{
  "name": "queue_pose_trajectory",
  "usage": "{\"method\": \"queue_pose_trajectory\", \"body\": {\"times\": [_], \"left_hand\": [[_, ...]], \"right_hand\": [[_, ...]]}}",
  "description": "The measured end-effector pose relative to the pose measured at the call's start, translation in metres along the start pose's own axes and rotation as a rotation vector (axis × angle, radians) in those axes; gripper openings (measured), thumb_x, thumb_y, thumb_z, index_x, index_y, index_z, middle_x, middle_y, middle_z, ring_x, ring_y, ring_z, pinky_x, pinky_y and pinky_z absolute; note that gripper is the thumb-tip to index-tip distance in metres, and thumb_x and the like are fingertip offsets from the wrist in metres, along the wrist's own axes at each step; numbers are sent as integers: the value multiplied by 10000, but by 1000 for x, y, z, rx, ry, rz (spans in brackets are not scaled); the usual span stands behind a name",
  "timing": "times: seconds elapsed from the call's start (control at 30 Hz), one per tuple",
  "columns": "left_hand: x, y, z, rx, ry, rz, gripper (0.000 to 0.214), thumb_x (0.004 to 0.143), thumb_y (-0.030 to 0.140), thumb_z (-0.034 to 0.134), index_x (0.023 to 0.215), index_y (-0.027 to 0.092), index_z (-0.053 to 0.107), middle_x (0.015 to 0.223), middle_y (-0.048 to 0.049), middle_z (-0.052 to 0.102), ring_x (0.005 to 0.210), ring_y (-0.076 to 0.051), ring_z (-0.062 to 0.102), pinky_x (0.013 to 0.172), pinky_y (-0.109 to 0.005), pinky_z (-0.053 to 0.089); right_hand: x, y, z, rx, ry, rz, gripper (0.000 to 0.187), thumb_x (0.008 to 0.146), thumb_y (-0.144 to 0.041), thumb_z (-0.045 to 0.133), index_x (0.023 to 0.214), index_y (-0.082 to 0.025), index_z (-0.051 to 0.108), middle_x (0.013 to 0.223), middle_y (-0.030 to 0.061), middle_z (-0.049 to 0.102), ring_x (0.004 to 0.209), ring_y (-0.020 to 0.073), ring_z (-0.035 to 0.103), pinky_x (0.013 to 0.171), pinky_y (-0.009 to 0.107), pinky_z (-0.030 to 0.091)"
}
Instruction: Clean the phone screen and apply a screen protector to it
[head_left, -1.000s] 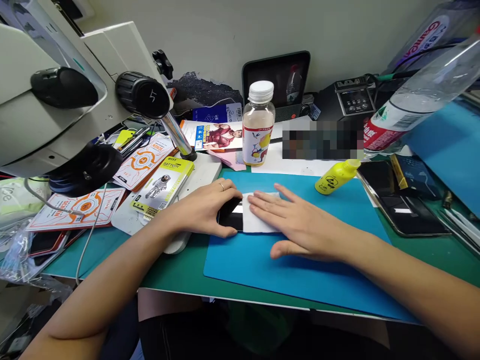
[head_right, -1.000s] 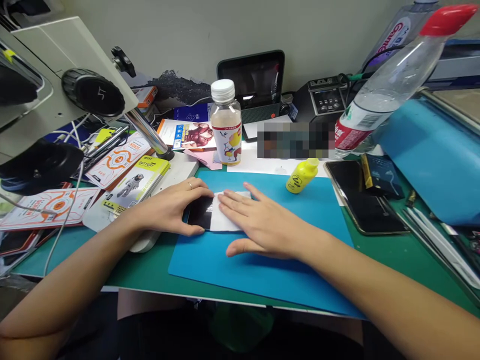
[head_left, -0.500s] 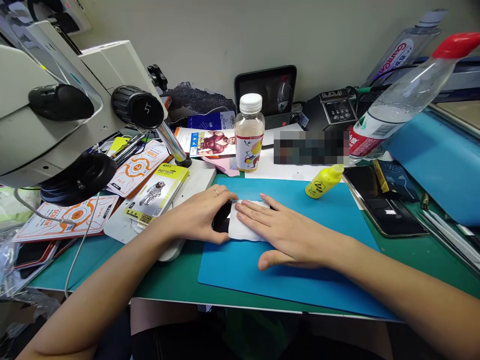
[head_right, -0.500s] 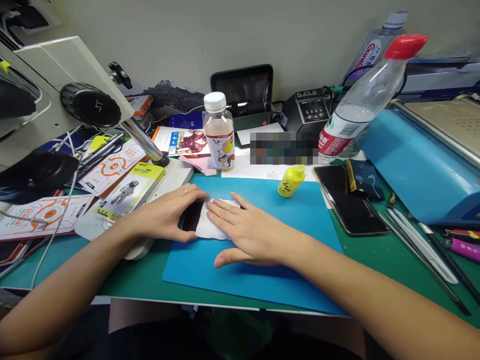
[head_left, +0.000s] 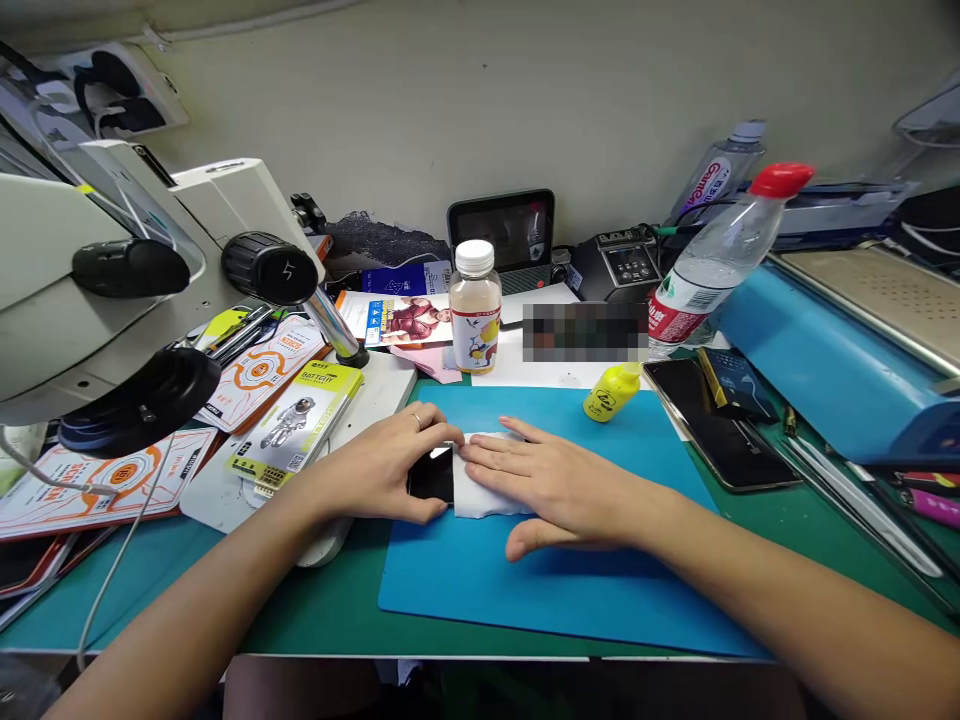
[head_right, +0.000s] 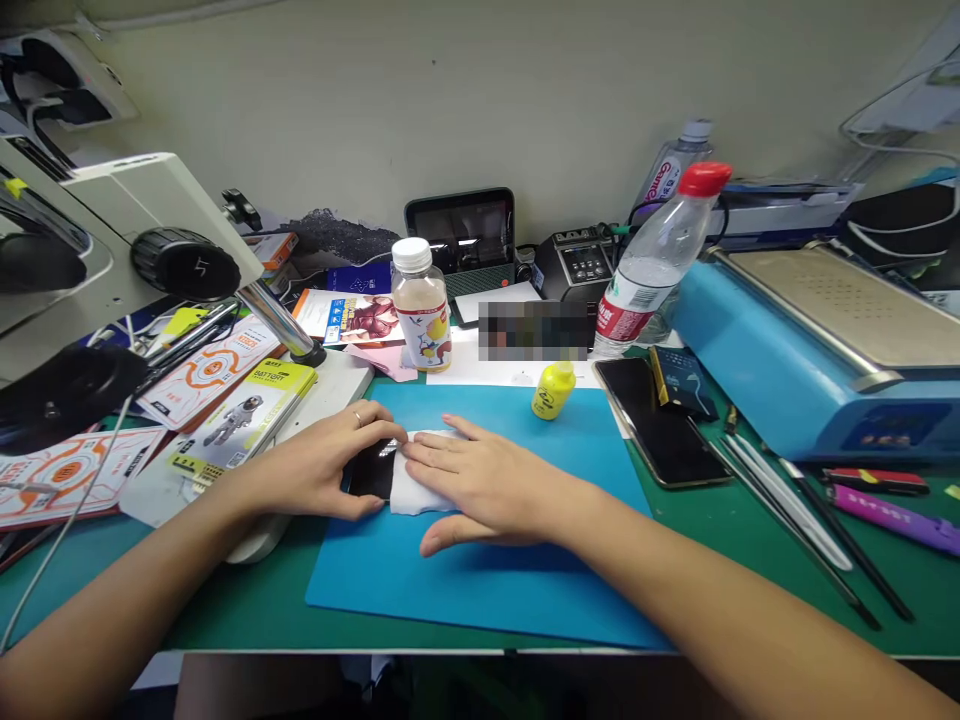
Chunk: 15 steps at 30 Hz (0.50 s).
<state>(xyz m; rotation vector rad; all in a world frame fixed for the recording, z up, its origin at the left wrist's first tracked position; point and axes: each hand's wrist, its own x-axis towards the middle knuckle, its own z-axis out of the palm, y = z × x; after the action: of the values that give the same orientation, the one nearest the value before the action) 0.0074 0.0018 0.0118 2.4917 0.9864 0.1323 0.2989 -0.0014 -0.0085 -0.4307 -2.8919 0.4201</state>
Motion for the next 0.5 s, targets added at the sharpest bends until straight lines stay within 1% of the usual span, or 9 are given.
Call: {"method": "queue_pose_trajectory", "body": {"times": [0.1, 0.2, 0.3, 0.37, 0.4, 0.43, 0.5], "left_hand": [[0, -2, 0, -12, 4, 16, 586, 835, 399, 829, 1359, 235, 623, 1282, -90, 586, 1166, -302, 632, 996, -433, 550], [0, -4, -1, 3, 15, 36, 577, 841, 439, 823, 1346, 240, 629, 1250, -87, 589, 1164, -306, 625, 1002, -426, 544], [0, -6, -2, 17, 10, 45, 551, 844, 454, 810, 1311, 232, 623, 1228, -87, 599, 1150, -306, 623, 987, -419, 545], [0, -6, -2, 18, 21, 42, 579, 831, 444, 814, 1317, 218, 596, 1226, -93, 611, 1151, -314, 625, 986, -428, 548], [0, -6, -2, 14, 32, 36, 611, 821, 437, 819, 1333, 209, 575, 1229, -97, 618, 1156, -320, 628, 989, -434, 551], [0, -6, -2, 7, 41, 29, 651, 814, 430, 825, 1358, 200, 552, 1238, -103, 625, 1164, -325, 631, 995, -438, 552], [0, -6, -2, -9, 48, 19, 729, 810, 426, 833, 1413, 184, 504, 1267, -119, 634, 1191, -332, 632, 1015, -443, 552]], "right_hand": [[0, 0, -2, 20, 16, -35, 731, 1095, -576, 550, 1598, -45, 536, 1653, 231, 559, 1613, 311, 464, 1394, 569, 202], [2, 1, -1, 58, 15, -51, 752, 1090, -593, 540, 1610, -49, 526, 1662, 237, 549, 1626, 313, 441, 1393, 575, 204], [3, 3, 1, 79, -12, -31, 839, 1069, -642, 547, 1682, -81, 431, 1694, 225, 512, 1635, 317, 424, 1384, 577, 237], [4, 3, 2, 77, -24, -8, 892, 1060, -658, 552, 1718, -88, 358, 1727, 227, 458, 1652, 328, 388, 1379, 592, 247], [3, 2, 1, 72, -27, 2, 899, 1061, -659, 551, 1722, -85, 347, 1734, 232, 443, 1658, 333, 375, 1378, 597, 247], [3, 2, 1, 67, -28, 10, 888, 1064, -657, 545, 1714, -80, 364, 1730, 234, 450, 1657, 336, 377, 1378, 597, 245], [3, 0, -2, 56, -31, 20, 837, 1076, -651, 521, 1667, -63, 453, 1694, 235, 510, 1638, 341, 414, 1381, 585, 246]]}}
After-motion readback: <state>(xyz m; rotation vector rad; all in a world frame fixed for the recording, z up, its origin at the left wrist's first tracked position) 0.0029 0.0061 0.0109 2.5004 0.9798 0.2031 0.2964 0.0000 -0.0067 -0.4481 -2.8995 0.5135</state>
